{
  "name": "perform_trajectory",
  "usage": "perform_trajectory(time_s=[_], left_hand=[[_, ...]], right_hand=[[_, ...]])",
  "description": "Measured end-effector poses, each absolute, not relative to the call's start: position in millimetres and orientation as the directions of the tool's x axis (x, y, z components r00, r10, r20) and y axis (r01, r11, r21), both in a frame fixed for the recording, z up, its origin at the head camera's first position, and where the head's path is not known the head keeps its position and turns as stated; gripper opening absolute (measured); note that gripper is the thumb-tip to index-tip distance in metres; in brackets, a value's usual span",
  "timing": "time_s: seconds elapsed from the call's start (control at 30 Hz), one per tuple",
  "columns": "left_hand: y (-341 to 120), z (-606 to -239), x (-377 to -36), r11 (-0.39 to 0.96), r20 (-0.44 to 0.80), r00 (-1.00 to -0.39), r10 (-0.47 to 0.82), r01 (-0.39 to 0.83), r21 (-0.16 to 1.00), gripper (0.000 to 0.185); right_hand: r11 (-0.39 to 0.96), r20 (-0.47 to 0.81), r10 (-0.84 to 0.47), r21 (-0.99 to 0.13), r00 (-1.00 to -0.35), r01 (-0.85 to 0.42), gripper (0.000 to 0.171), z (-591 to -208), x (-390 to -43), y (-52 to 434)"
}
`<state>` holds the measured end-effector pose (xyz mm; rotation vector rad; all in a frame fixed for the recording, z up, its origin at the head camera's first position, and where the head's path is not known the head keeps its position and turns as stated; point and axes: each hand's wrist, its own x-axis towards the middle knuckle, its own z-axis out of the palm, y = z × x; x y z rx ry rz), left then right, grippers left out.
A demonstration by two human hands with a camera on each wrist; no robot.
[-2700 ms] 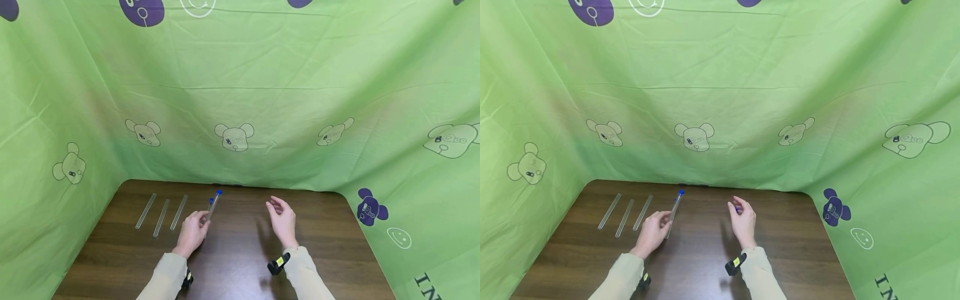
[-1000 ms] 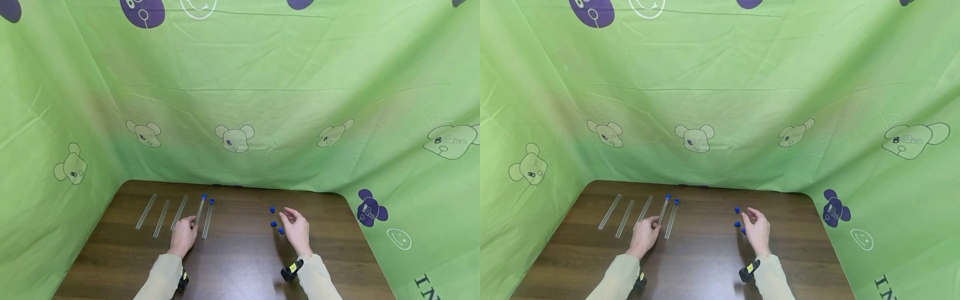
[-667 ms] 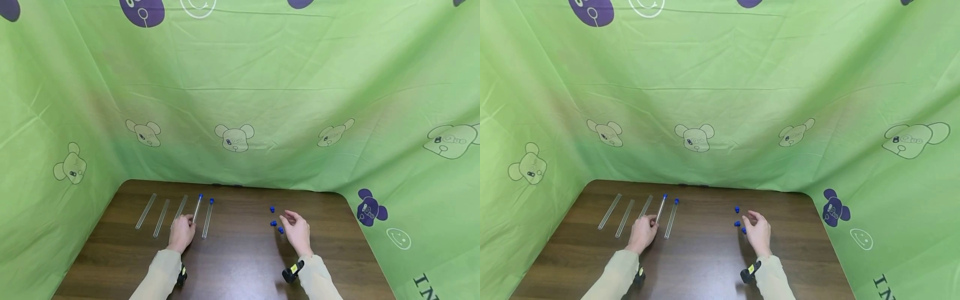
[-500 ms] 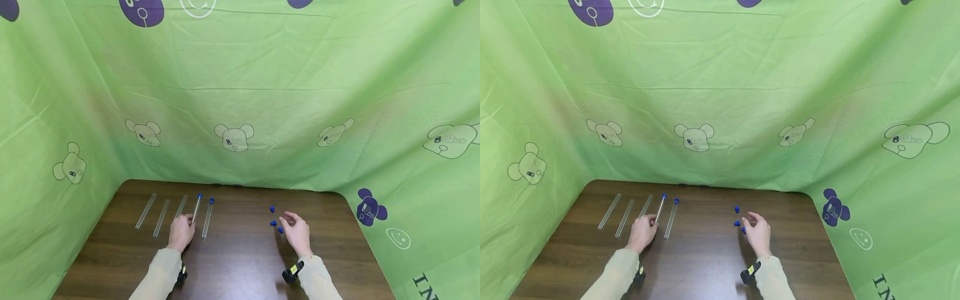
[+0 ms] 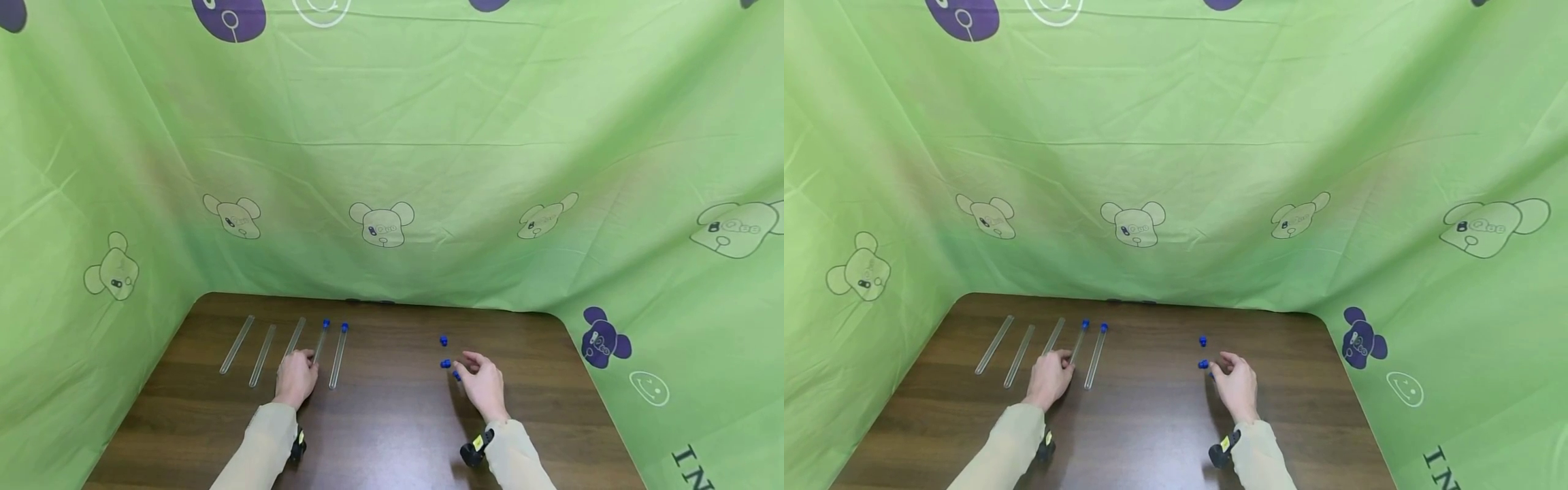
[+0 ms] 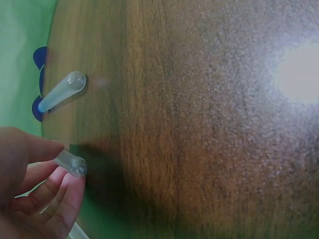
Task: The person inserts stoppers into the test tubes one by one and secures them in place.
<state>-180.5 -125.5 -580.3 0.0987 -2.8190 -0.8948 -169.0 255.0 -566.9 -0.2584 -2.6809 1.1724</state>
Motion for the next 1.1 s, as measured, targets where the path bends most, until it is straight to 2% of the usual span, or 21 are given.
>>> perform_trajectory(time_s=[0.4,0.77,1.1], left_hand=[[-126.3,-583.7,-180.4,0.814,0.153,-0.98,-0.125,-0.013,0.581,0.024],[-126.3,-582.9,-178.4,0.79,0.104,-0.982,-0.158,-0.062,0.61,0.021],[-127.0,-586.7,-178.4,0.814,0.157,-0.979,-0.133,-0.017,0.581,0.02]], right_hand=[[0.673,0.123,0.246,-0.736,-0.962,0.078,0.038,-568.7,-169.6,254.1],[0.676,0.118,0.245,-0.733,-0.962,0.083,0.039,-567.1,-172.0,254.1],[0.683,0.133,0.25,-0.726,-0.959,0.077,0.039,-568.1,-175.0,254.7]])
